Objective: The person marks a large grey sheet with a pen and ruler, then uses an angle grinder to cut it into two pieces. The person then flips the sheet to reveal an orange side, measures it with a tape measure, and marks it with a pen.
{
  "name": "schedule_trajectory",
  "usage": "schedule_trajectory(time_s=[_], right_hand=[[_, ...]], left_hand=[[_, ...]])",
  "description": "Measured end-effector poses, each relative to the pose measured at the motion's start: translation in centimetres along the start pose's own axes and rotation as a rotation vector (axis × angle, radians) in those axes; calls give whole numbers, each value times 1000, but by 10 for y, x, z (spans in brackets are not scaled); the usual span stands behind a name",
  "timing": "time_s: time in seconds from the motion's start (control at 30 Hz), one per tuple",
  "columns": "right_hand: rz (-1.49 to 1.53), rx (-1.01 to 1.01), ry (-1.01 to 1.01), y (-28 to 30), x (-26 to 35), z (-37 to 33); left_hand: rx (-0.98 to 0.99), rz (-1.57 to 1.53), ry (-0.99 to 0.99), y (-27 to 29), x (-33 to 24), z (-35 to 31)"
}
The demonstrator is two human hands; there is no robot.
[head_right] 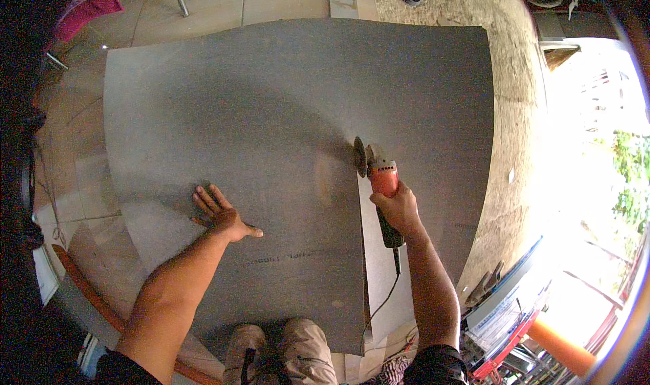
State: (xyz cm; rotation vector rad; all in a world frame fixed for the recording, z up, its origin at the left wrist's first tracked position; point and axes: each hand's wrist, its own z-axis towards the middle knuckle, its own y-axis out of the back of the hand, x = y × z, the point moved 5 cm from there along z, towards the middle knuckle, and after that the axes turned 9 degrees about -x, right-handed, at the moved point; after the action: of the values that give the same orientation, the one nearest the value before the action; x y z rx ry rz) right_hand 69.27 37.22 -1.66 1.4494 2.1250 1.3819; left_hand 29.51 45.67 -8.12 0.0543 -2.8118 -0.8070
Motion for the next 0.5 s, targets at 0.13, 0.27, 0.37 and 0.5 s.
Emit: schedule_trajectory(time_s=[0.13,0.27,0.37,0.5], right_hand=[[-31,-27,-50,0,0,5],[36,-5,3,3,8,11],[25,16,13,5,12,15],[2,3,2,7,18,19]], left_hand=[[1,10,-2,1,1,-1],[6,15,-2,1,2,1],[-3,-5,-3,-1,3,1],[-19,-12,4,-4,4,3]])
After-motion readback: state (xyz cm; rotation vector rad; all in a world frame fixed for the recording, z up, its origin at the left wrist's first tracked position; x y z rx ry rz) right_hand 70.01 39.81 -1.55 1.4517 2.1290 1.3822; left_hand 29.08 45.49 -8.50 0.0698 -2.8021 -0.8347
